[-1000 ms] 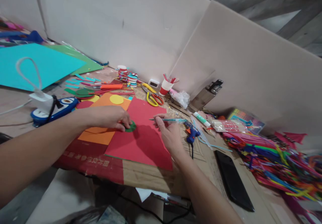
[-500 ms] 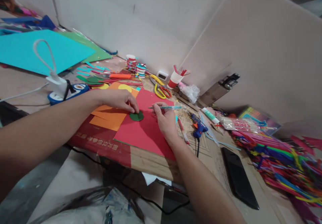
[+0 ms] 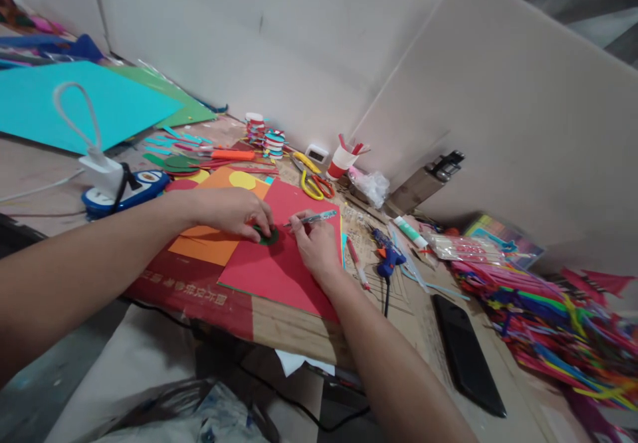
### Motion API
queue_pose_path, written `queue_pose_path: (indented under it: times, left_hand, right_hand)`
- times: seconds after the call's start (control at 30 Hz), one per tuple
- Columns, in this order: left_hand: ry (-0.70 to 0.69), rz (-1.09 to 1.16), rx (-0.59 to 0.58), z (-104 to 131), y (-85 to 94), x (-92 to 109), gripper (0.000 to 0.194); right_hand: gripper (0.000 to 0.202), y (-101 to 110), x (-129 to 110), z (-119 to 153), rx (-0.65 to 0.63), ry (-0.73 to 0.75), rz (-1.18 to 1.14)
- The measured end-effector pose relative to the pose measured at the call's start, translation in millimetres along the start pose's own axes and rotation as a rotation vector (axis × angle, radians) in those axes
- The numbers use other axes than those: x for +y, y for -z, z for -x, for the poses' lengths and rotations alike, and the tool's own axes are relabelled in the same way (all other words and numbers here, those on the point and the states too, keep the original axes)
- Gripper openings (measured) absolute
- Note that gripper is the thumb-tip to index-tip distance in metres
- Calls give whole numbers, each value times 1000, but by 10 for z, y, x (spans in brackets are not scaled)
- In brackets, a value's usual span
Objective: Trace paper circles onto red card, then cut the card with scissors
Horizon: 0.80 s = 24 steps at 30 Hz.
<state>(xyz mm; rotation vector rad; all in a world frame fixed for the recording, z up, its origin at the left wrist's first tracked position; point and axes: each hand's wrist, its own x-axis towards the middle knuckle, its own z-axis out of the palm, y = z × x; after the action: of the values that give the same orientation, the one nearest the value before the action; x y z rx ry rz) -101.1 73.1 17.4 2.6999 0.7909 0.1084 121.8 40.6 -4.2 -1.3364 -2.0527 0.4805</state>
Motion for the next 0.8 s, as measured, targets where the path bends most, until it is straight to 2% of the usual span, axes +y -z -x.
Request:
queue_pose_path:
  times: [0.2,0.8]
  left_hand:
    - [21,-47,-27,4,16,63,28]
    - [-22,-13,-23,0,1,70,27]
  right_hand:
    - [24,-9,-46,9,-44,9,53]
    - [21,-37,-41,22,-63,26,39]
